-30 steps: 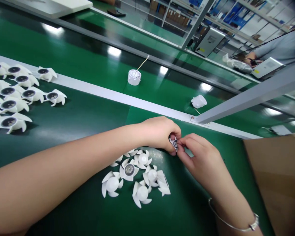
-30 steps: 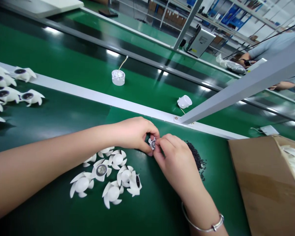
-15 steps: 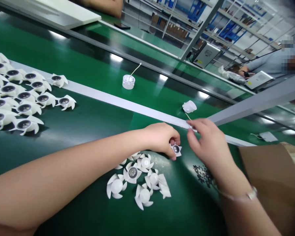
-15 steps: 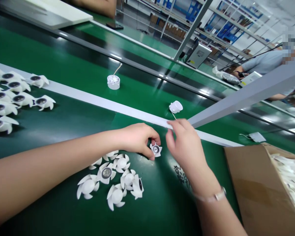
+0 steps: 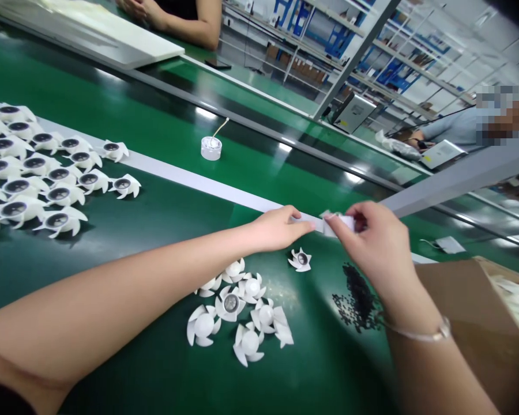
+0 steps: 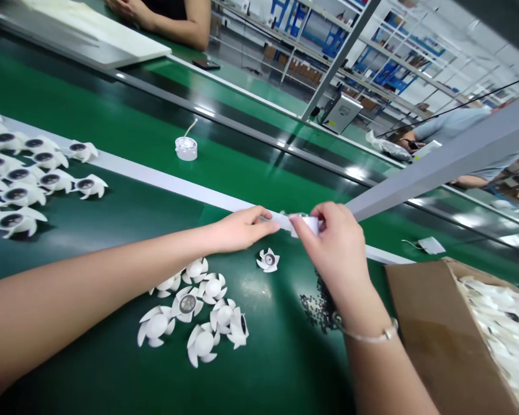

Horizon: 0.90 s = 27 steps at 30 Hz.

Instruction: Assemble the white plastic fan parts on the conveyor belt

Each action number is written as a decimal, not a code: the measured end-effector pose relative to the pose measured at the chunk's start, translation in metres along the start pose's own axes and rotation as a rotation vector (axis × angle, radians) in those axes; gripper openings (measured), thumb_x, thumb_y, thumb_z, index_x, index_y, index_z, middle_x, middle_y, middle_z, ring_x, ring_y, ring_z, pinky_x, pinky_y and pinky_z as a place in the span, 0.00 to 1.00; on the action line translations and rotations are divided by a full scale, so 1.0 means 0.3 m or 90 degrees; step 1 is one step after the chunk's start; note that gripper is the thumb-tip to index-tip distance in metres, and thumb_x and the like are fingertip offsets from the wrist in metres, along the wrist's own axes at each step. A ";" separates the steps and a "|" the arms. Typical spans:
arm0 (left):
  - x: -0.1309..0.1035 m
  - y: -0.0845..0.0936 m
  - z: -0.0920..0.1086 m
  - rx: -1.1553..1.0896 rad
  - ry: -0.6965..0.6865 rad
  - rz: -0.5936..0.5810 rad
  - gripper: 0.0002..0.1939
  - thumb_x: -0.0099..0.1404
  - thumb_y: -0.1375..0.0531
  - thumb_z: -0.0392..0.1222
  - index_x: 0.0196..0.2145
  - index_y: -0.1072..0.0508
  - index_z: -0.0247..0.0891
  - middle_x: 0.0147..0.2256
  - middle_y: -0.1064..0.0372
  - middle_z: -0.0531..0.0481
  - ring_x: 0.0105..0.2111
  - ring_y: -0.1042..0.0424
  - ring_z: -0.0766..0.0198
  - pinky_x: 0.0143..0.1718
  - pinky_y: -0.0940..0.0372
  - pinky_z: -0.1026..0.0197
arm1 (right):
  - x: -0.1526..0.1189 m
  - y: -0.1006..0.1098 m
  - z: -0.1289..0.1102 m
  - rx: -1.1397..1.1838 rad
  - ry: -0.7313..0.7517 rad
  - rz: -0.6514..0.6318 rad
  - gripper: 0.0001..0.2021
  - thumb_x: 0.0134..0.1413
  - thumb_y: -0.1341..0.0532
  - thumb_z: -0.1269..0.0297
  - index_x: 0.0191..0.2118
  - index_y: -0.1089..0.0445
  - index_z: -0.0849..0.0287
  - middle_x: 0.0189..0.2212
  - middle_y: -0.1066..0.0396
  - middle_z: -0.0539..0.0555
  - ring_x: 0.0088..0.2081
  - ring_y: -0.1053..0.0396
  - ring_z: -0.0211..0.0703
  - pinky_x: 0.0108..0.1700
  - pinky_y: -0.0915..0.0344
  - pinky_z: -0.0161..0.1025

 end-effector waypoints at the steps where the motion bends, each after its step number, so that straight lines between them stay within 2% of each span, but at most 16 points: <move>1: 0.006 -0.001 -0.001 -0.022 0.017 0.002 0.29 0.64 0.48 0.66 0.52 0.32 0.42 0.40 0.28 0.49 0.34 0.29 0.62 0.30 0.38 0.62 | -0.046 0.016 0.004 0.042 -0.027 0.026 0.14 0.57 0.38 0.51 0.29 0.33 0.57 0.24 0.34 0.50 0.27 0.36 0.42 0.31 0.40 0.39; 4: 0.014 -0.006 -0.003 -0.045 0.037 -0.010 0.23 0.65 0.49 0.63 0.47 0.31 0.43 0.34 0.30 0.52 0.29 0.31 0.64 0.26 0.38 0.64 | -0.139 0.017 0.018 0.138 -0.072 0.022 0.09 0.59 0.39 0.57 0.32 0.31 0.56 0.26 0.31 0.50 0.25 0.34 0.39 0.29 0.38 0.37; 6: 0.012 -0.009 -0.003 -0.025 0.020 0.000 0.21 0.65 0.47 0.60 0.45 0.30 0.43 0.29 0.32 0.54 0.27 0.32 0.65 0.25 0.39 0.64 | -0.162 0.002 0.033 0.156 -0.039 -0.012 0.08 0.58 0.39 0.58 0.33 0.29 0.57 0.30 0.29 0.52 0.29 0.32 0.41 0.30 0.36 0.38; 9: 0.009 -0.012 -0.007 -0.013 -0.011 0.005 0.19 0.64 0.45 0.60 0.43 0.30 0.43 0.26 0.36 0.55 0.26 0.34 0.66 0.25 0.41 0.64 | -0.162 -0.002 0.084 0.103 -0.038 -0.009 0.10 0.59 0.40 0.57 0.33 0.27 0.57 0.31 0.28 0.54 0.32 0.31 0.45 0.35 0.34 0.41; 12: 0.010 -0.015 -0.012 -0.010 -0.010 -0.006 0.19 0.64 0.45 0.60 0.40 0.29 0.43 0.26 0.37 0.56 0.26 0.35 0.66 0.25 0.41 0.64 | -0.153 0.014 0.152 0.031 -0.154 -0.016 0.13 0.58 0.40 0.52 0.33 0.25 0.56 0.28 0.27 0.55 0.31 0.30 0.49 0.38 0.34 0.46; 14: 0.012 -0.015 -0.015 -0.008 -0.009 -0.011 0.19 0.64 0.45 0.60 0.38 0.29 0.42 0.26 0.37 0.55 0.26 0.35 0.66 0.25 0.42 0.64 | -0.149 0.025 0.185 0.011 -0.201 -0.040 0.15 0.57 0.39 0.49 0.35 0.24 0.57 0.29 0.26 0.56 0.31 0.30 0.50 0.38 0.34 0.47; 20: 0.007 -0.014 -0.011 0.011 -0.023 -0.012 0.19 0.65 0.45 0.60 0.35 0.28 0.41 0.27 0.36 0.55 0.27 0.35 0.66 0.25 0.43 0.64 | -0.155 0.096 0.238 0.072 -0.211 -0.051 0.17 0.58 0.41 0.48 0.39 0.24 0.54 0.40 0.24 0.57 0.36 0.28 0.50 0.40 0.31 0.48; 22: 0.006 -0.013 -0.008 0.015 -0.023 -0.017 0.19 0.65 0.45 0.60 0.35 0.28 0.41 0.27 0.36 0.54 0.27 0.34 0.66 0.25 0.43 0.64 | -0.163 0.115 0.271 0.070 -0.164 -0.122 0.18 0.55 0.40 0.45 0.42 0.24 0.52 0.47 0.26 0.58 0.42 0.27 0.55 0.40 0.29 0.48; 24: 0.008 -0.015 -0.007 0.018 -0.023 -0.020 0.19 0.64 0.45 0.60 0.37 0.28 0.42 0.27 0.36 0.55 0.27 0.34 0.66 0.24 0.44 0.64 | -0.171 0.111 0.309 0.039 -0.081 -0.215 0.20 0.53 0.39 0.46 0.45 0.23 0.51 0.56 0.32 0.57 0.50 0.29 0.59 0.44 0.28 0.51; 27: 0.014 -0.018 -0.013 0.021 -0.025 -0.014 0.18 0.64 0.43 0.60 0.39 0.28 0.43 0.27 0.35 0.55 0.26 0.34 0.66 0.24 0.44 0.64 | -0.184 0.064 0.365 -0.021 0.010 -0.304 0.21 0.55 0.43 0.57 0.53 0.26 0.54 0.65 0.42 0.58 0.59 0.34 0.62 0.57 0.32 0.56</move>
Point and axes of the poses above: each hand's wrist, its own x-axis towards the middle knuckle, its own y-axis out of the back of the hand, z = x × y, the point moved 1 cm from there along x, towards the middle knuckle
